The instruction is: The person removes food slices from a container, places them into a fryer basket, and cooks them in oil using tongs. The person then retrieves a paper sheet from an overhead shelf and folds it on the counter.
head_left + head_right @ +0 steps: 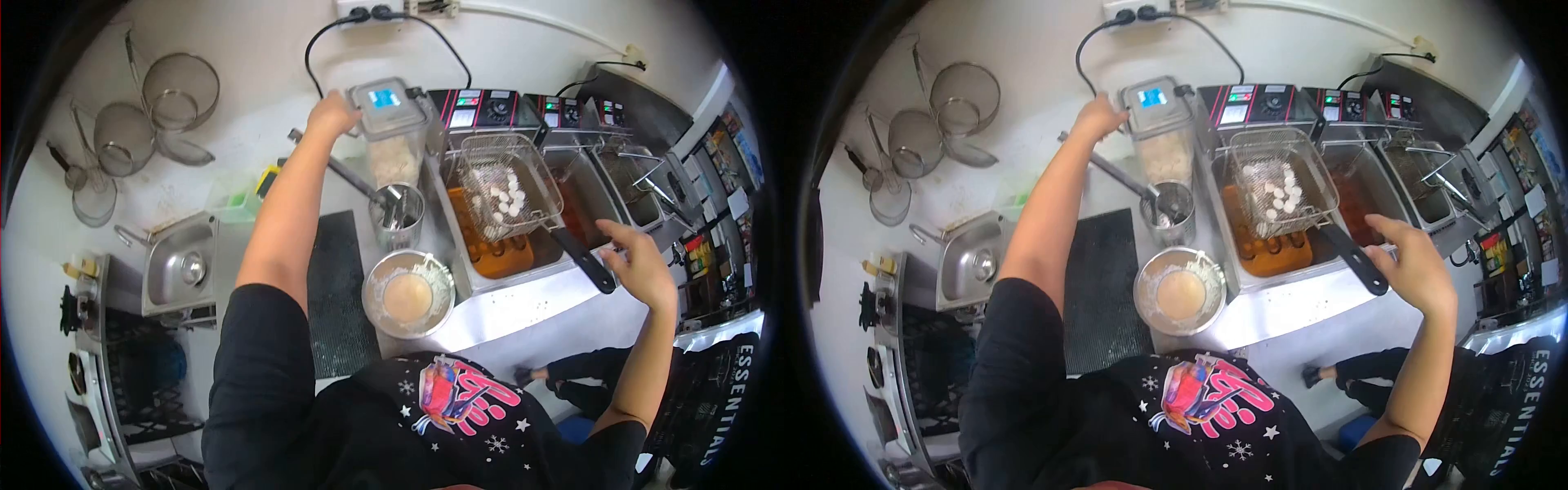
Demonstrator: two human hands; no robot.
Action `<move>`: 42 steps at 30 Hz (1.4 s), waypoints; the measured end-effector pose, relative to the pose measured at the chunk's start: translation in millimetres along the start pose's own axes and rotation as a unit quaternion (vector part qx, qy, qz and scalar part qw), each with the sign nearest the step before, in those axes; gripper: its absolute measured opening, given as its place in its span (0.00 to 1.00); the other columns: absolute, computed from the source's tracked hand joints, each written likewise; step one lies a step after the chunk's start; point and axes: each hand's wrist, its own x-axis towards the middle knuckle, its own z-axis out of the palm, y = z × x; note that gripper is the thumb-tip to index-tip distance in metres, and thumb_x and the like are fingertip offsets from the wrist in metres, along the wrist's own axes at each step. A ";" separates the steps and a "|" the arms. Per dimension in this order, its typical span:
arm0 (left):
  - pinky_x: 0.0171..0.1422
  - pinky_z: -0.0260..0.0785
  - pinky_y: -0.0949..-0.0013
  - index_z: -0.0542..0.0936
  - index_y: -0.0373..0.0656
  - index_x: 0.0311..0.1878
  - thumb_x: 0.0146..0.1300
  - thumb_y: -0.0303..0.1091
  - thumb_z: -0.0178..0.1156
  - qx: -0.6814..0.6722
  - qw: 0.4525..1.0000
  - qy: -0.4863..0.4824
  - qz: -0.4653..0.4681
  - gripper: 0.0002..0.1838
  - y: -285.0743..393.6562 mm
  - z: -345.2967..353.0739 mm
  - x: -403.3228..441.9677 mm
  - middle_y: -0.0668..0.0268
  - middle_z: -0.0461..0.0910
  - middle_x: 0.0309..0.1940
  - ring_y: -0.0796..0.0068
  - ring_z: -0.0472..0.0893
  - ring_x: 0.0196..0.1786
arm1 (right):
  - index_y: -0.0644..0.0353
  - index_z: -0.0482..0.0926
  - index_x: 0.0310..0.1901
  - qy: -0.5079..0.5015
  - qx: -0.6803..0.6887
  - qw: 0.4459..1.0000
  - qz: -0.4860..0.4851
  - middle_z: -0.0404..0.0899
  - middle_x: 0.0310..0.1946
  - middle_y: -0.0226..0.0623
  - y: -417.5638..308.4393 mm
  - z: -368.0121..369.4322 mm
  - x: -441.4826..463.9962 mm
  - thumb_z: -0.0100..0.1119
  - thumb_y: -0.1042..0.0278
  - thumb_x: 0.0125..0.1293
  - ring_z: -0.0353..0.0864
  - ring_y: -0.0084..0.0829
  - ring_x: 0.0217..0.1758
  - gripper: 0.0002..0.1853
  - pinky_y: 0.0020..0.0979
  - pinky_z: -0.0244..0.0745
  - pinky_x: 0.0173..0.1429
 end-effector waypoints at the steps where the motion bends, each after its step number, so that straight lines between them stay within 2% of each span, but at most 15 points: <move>1: 0.43 0.75 0.59 0.77 0.31 0.42 0.56 0.40 0.61 -0.004 0.998 0.045 0.049 0.19 -0.8 3.1 -10.3 0.50 0.81 0.33 0.59 0.82 0.36 | 0.65 0.75 0.52 0.020 -0.004 1.000 -0.016 0.78 0.48 0.50 -3.6 2.3 -5.5 0.60 0.73 0.55 0.78 0.44 0.48 0.21 0.34 0.71 0.50; 3: 0.39 0.73 0.62 0.76 0.35 0.45 0.55 0.43 0.61 -0.017 0.978 0.144 0.153 0.21 5.2 -1.9 -25.0 0.53 0.81 0.30 0.64 0.82 0.32 | 0.65 0.75 0.51 0.073 -0.014 0.996 -0.047 0.78 0.47 0.50 -8.6 3.0 -13.6 0.60 0.73 0.56 0.77 0.46 0.48 0.20 0.33 0.71 0.51; 6: 0.48 0.71 0.59 0.78 0.38 0.42 0.55 0.43 0.63 -0.140 0.967 -0.134 0.165 0.18 14.8 -43.3 -97.4 0.47 0.80 0.38 0.52 0.80 0.43 | 0.65 0.76 0.50 0.115 0.007 0.991 -0.068 0.78 0.45 0.49 -18.0 4.2 -26.6 0.60 0.76 0.54 0.77 0.47 0.48 0.19 0.34 0.71 0.51; 8: 0.45 0.71 0.60 0.78 0.38 0.42 0.55 0.44 0.62 -0.122 0.978 -0.105 0.130 0.19 -6.1 -49.2 -128.7 0.49 0.81 0.32 0.54 0.81 0.38 | 0.64 0.76 0.49 0.126 0.021 0.988 -0.086 0.79 0.45 0.48 -23.9 3.2 -30.6 0.61 0.77 0.54 0.78 0.47 0.47 0.19 0.35 0.71 0.51; 10: 0.44 0.71 0.61 0.79 0.38 0.41 0.54 0.44 0.64 -0.065 0.997 -0.029 0.025 0.19 -43.4 -41.5 -135.8 0.50 0.80 0.27 0.56 0.81 0.35 | 0.64 0.77 0.49 0.128 0.034 0.986 -0.101 0.79 0.44 0.48 -29.5 5.3 -33.7 0.61 0.77 0.54 0.78 0.46 0.47 0.18 0.35 0.71 0.51; 13: 0.42 0.71 0.62 0.78 0.39 0.44 0.52 0.45 0.66 -0.085 0.980 -0.178 -0.025 0.22 -73.3 -27.5 -151.2 0.54 0.80 0.28 0.62 0.81 0.34 | 0.63 0.77 0.48 0.118 0.045 0.985 -0.120 0.79 0.44 0.46 -35.4 9.7 -34.7 0.61 0.78 0.53 0.78 0.45 0.47 0.18 0.34 0.71 0.51; 18: 0.35 0.68 0.67 0.75 0.41 0.49 0.49 0.41 0.71 -0.205 0.962 -0.130 0.128 0.26 -40.6 6.1 -194.6 0.65 0.75 0.24 0.72 0.74 0.29 | 0.61 0.77 0.50 0.128 0.073 0.976 -0.161 0.79 0.46 0.44 -34.7 38.4 -56.8 0.62 0.76 0.52 0.78 0.45 0.48 0.20 0.37 0.73 0.52; 20: 0.31 0.64 0.70 0.75 0.42 0.48 0.50 0.40 0.70 -0.173 0.974 -0.114 0.087 0.24 -21.7 -9.9 -205.4 0.69 0.70 0.21 0.76 0.69 0.26 | 0.55 0.76 0.52 0.058 0.077 0.979 -0.181 0.80 0.44 0.39 -28.6 47.7 -77.2 0.61 0.66 0.56 0.78 0.41 0.46 0.20 0.36 0.74 0.49; 21: 0.30 0.63 0.72 0.75 0.42 0.48 0.52 0.37 0.68 -0.187 0.973 -0.091 0.099 0.22 -29.2 -5.2 -207.0 0.71 0.67 0.20 0.79 0.67 0.25 | 0.54 0.75 0.53 0.012 0.098 0.981 -0.168 0.80 0.43 0.40 -26.6 46.1 -87.7 0.60 0.65 0.58 0.78 0.41 0.47 0.20 0.37 0.74 0.49; 24: 0.28 0.59 0.77 0.74 0.40 0.48 0.56 0.32 0.65 -0.251 0.955 -0.125 0.100 0.17 -34.9 -16.1 -213.3 0.75 0.66 0.21 0.84 0.64 0.24 | 0.56 0.75 0.53 0.015 0.140 0.979 -0.150 0.80 0.44 0.41 -6.4 50.0 -111.0 0.60 0.67 0.57 0.78 0.42 0.46 0.20 0.37 0.74 0.48; 29: 0.24 0.56 0.83 0.73 0.38 0.48 0.59 0.30 0.61 -0.373 0.904 -0.204 0.048 0.15 -24.9 -38.8 -236.9 0.76 0.66 0.21 0.89 0.64 0.22 | 0.58 0.76 0.52 0.070 0.159 0.982 -0.072 0.80 0.42 0.43 45.8 39.4 -134.7 0.61 0.69 0.56 0.79 0.44 0.44 0.20 0.38 0.73 0.48; 32: 0.21 0.57 0.84 0.73 0.38 0.48 0.59 0.33 0.61 -0.407 0.880 -0.237 0.060 0.16 3.1 -42.0 -252.4 0.76 0.67 0.22 0.89 0.65 0.20 | 0.59 0.76 0.51 0.150 0.075 0.986 -0.019 0.80 0.43 0.46 89.9 20.0 -131.2 0.61 0.71 0.56 0.78 0.47 0.45 0.19 0.38 0.73 0.51; 37: 0.26 0.60 0.85 0.73 0.38 0.48 0.57 0.34 0.64 -0.446 0.838 -0.305 0.071 0.18 87.9 -28.7 -278.4 0.76 0.68 0.23 0.90 0.67 0.23 | 0.59 0.77 0.49 0.251 -0.052 0.966 0.036 0.79 0.45 0.47 195.3 -25.0 -81.9 0.58 0.69 0.57 0.77 0.48 0.48 0.17 0.38 0.71 0.53; 39: 0.29 0.61 0.85 0.73 0.37 0.49 0.56 0.31 0.65 -0.458 0.833 -0.303 0.072 0.19 117.8 -9.3 -289.8 0.76 0.68 0.24 0.90 0.68 0.25 | 0.61 0.76 0.51 0.221 -0.057 0.971 0.072 0.78 0.48 0.47 234.7 -51.6 -56.4 0.60 0.73 0.56 0.76 0.47 0.51 0.19 0.37 0.70 0.55; 42: 0.31 0.62 0.84 0.73 0.37 0.52 0.55 0.27 0.64 -0.440 0.852 -0.278 0.059 0.21 165.1 13.9 -305.8 0.76 0.68 0.25 0.89 0.68 0.26 | 0.59 0.77 0.50 0.237 -0.122 0.963 0.049 0.78 0.47 0.46 305.7 -81.4 -19.9 0.59 0.69 0.57 0.76 0.47 0.51 0.18 0.39 0.70 0.55</move>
